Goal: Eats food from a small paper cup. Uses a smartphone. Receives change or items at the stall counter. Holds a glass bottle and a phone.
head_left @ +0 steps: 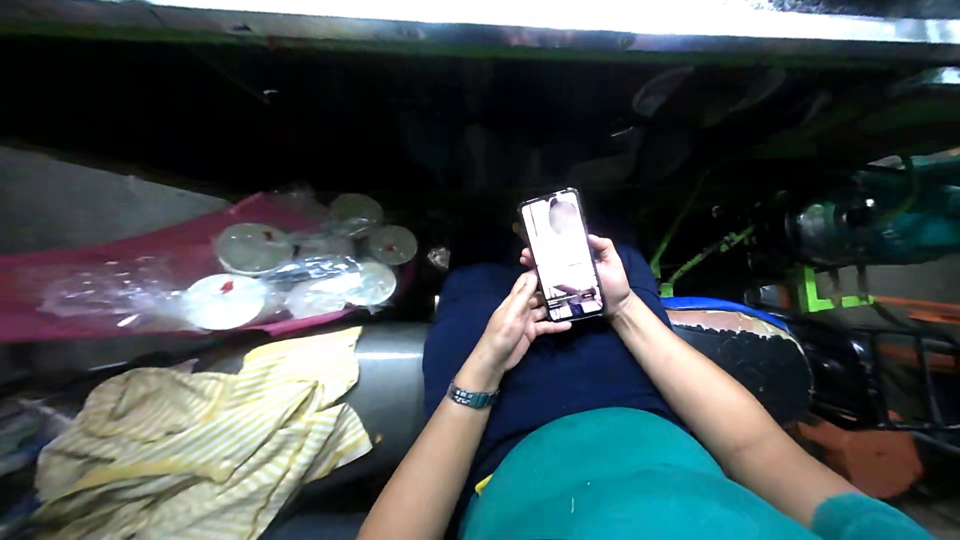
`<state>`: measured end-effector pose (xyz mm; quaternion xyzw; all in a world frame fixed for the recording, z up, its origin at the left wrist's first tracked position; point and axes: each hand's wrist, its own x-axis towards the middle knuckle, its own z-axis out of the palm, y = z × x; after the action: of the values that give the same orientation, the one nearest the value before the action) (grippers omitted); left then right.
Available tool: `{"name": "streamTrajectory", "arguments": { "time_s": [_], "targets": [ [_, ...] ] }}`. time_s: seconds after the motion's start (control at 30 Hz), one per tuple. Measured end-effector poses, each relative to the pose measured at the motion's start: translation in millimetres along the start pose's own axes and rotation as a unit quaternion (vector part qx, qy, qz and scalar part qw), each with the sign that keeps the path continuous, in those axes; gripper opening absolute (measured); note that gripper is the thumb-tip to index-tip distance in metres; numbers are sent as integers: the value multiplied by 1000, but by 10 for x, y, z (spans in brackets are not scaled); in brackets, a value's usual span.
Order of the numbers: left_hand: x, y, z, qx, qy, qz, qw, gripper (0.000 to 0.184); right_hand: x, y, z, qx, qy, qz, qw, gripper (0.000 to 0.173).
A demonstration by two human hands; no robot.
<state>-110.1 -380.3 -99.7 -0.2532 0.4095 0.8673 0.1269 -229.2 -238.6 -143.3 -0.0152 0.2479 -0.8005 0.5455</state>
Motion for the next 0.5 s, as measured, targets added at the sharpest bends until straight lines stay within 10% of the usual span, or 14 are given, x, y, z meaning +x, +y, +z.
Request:
{"name": "streamTrajectory", "arguments": {
  "time_s": [0.33, 0.5],
  "targets": [
    [20, -44, -62, -28, 42, 16, 999, 39, -40, -149, 133, -273, 103, -43, 956, 51],
    [32, -13, -63, -31, 72, 19, 997, 39, -280, -272, 152, -444, 130, 23, 886, 82]
  ]
}}
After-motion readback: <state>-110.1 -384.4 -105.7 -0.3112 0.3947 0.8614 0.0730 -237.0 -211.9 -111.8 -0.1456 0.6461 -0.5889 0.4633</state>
